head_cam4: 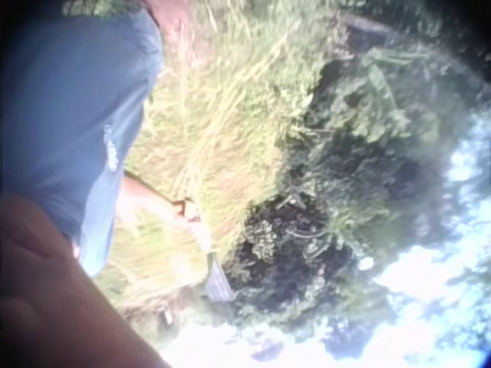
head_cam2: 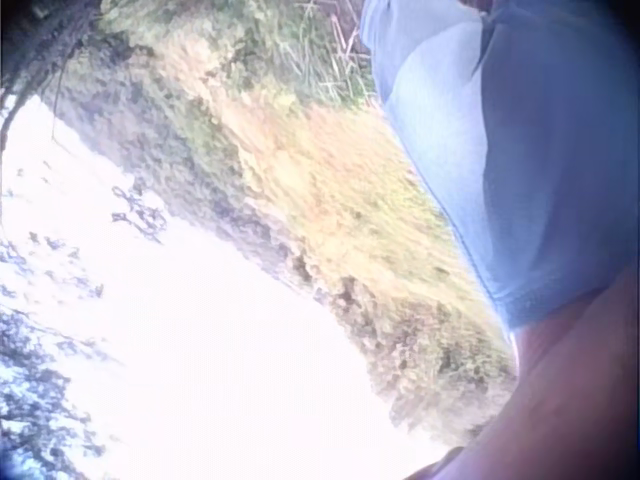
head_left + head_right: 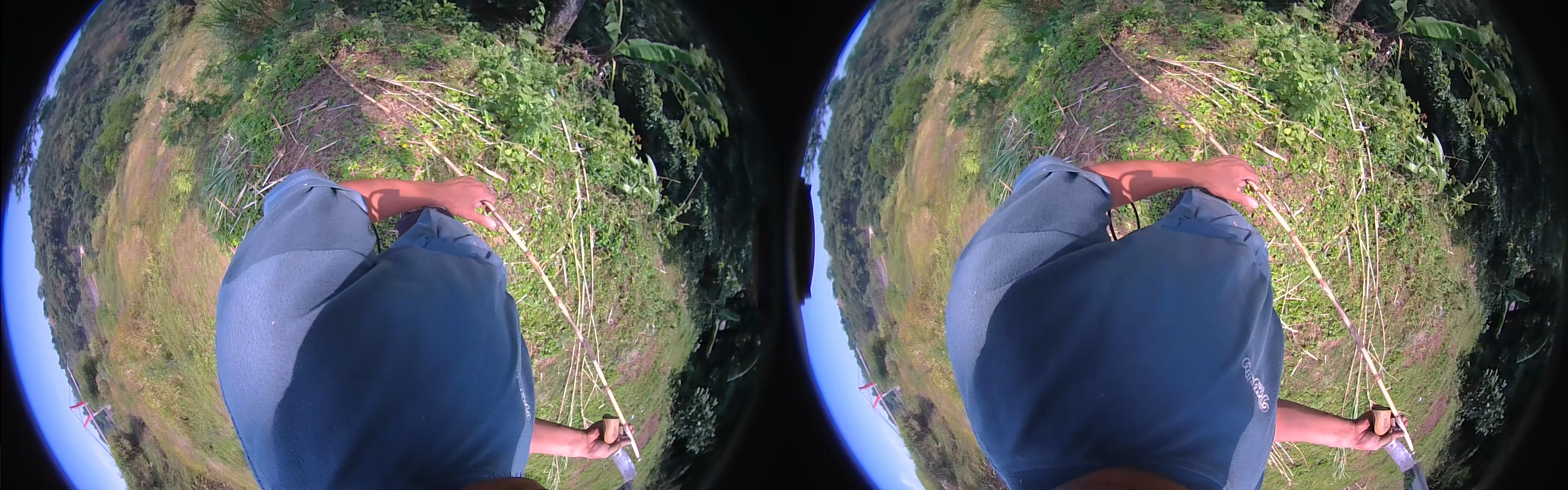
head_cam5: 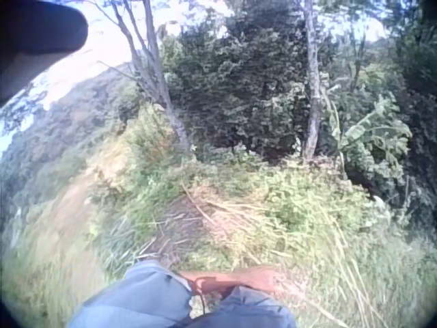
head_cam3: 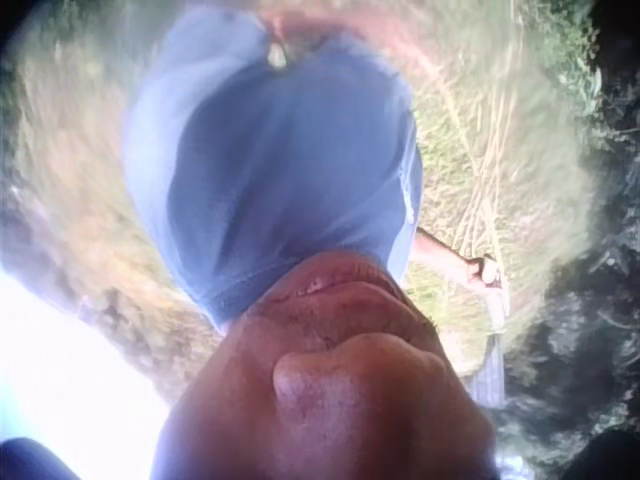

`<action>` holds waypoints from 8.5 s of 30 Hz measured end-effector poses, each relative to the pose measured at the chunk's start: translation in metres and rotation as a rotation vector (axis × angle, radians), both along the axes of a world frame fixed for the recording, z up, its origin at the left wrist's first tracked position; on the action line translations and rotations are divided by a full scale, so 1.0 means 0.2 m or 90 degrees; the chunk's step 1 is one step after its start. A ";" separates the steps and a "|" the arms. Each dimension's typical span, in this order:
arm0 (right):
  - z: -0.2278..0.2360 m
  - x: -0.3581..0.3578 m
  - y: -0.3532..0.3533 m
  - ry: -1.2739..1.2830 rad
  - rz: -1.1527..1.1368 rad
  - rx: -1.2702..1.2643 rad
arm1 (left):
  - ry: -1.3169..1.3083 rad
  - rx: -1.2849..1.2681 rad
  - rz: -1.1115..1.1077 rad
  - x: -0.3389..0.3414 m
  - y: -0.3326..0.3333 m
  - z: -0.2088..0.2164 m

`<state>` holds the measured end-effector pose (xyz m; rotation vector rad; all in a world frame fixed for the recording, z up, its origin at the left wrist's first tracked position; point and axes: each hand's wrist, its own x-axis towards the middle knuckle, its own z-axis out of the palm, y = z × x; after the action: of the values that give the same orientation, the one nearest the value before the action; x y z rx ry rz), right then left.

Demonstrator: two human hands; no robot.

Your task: The person uses a machete to strip branches and cut long bamboo poles into smaller sections. They repeatedly pick up poles, remove protruding parts, and chop the material into uniform lengths, dropping the finished pieces onto a growing pile on the ground.

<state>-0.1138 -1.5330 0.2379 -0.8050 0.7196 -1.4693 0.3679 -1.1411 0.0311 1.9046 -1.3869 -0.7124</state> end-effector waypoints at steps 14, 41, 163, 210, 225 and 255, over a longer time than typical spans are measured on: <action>-0.20 -0.43 -0.08 0.089 -0.061 0.075 | -0.087 -0.040 -0.010 0.11 -0.10 -0.13; -0.40 0.82 0.77 0.006 -0.157 0.034 | 0.085 -0.117 -0.255 -0.53 -0.77 0.45; 0.16 -0.25 0.18 -0.305 0.055 -0.087 | 0.607 0.133 0.009 -0.27 -0.62 -0.31; -0.30 0.84 0.54 0.057 -0.078 0.086 | 0.188 -0.052 -0.283 -0.55 -0.81 0.30; 0.15 0.35 0.02 0.068 0.004 0.047 | 0.009 0.112 -0.129 0.15 -0.01 -0.47; -0.15 0.46 1.05 0.874 0.008 0.161 | 0.223 -0.067 -0.169 -0.55 -0.61 0.23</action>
<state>-0.0210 -1.3233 0.2074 -1.5810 1.8380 -0.5992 0.2588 -1.2633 0.0780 1.4446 -1.4290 -1.0260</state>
